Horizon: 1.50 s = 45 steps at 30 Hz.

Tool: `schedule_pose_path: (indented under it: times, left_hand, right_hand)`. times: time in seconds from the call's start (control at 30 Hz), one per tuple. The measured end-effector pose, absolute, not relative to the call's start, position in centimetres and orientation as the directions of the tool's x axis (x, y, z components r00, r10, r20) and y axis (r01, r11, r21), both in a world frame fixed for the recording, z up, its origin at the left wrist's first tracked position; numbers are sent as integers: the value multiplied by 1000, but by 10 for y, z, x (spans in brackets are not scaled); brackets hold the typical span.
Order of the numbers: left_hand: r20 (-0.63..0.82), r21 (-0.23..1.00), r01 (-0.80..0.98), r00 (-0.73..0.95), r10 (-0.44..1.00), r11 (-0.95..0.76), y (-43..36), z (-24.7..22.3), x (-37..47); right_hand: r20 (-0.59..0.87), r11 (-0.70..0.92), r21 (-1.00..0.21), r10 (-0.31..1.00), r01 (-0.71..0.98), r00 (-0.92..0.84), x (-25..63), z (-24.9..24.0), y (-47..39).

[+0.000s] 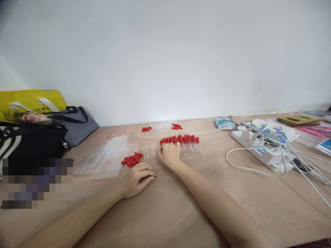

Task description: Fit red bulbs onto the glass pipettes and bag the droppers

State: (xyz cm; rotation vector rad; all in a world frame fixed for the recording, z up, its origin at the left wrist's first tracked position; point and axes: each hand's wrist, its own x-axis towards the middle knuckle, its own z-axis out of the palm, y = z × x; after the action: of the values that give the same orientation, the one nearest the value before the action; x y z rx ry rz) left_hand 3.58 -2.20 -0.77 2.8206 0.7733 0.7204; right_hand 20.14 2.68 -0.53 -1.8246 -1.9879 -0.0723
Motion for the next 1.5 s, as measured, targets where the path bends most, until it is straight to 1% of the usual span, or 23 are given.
schedule_pose_path:
  times: [0.1, 0.17, 0.23, 0.3, 0.37, 0.43, 0.57, 0.67, 0.77, 0.87, 1.0, 1.07, 1.17, 1.2, 1.27, 1.3, 1.33, 1.4, 1.5]
  left_hand:
    - [489, 192, 611, 619, 615, -768, -17, -4, 31]
    - [535, 188, 742, 472, 700, -644, -7, 1, 23]
    - [541, 220, 839, 320, 777, -499, 6, 6, 11]
    - [479, 287, 892, 183, 859, -350, 20, 9, -1]
    - [364, 366, 905, 78, 928, -219, 32, 9, -12]
    - [295, 396, 905, 34, 955, -154, 39, 7, -20]
    - [219, 398, 909, 35, 975, -122, 45, 7, -31]
    - [133, 413, 901, 81, 988, -129, 49, 10, -37]
    - [65, 439, 887, 130, 989, -145, 51, 8, -42]
    - [53, 447, 884, 127, 991, -137, 53, 4, -44]
    - [112, 446, 887, 79, 991, -121, 53, 4, -44]
    - [183, 446, 886, 44, 982, -123, 51, 8, -40]
    - [314, 452, 874, 29, 949, -176, 38, 12, -22]
    - [348, 456, 864, 48, 936, -214, 30, 11, -13]
    - [445, 485, 761, 209, 871, -431, 12, 7, 8]
    - [467, 454, 715, 318, 825, -532, 3, 3, 18]
    - [477, 410, 688, 398, 784, -599, -6, -1, 27]
    - [459, 367, 634, 513, 725, -681, -18, -9, 40]
    - [430, 388, 622, 530, 731, -680, -24, -15, 47]
  right_hand:
    - [258, 56, -232, 966, 971, 6, 187, -1, 28]
    - [202, 20, -216, 979, 976, 24, 181, 0, 31]
    - [170, 9, -202, 985, 979, 25, 177, 1, 34]
    - [152, 14, -194, 988, 981, 16, 174, 1, 37]
    - [142, 23, -191, 990, 981, 4, 171, 1, 39]
    - [138, 35, -189, 990, 981, -9, 169, 2, 39]
    - [161, 57, -190, 987, 980, -26, 174, 5, 31]
    - [251, 119, -200, 966, 973, -67, 190, 4, 18]
    - [385, 268, -226, 908, 937, -167, 214, -5, 1]
    - [466, 404, -278, 850, 872, -245, 239, -19, -11]
    - [549, 517, -338, 787, 786, -282, 260, -32, -17]
    - [573, 551, -353, 766, 756, -291, 263, -35, -17]
    - [586, 592, -324, 738, 738, -335, 261, -34, -19]
    - [582, 603, -311, 732, 735, -354, 259, -34, -20]
    - [566, 617, -298, 729, 728, -386, 256, -32, -23]
    - [557, 623, -299, 729, 723, -398, 255, -31, -25]
    - [552, 629, -304, 728, 716, -406, 255, -30, -27]
    - [555, 642, -317, 722, 698, -413, 253, -29, -30]
    - [577, 662, -334, 707, 671, -410, 251, -27, -32]
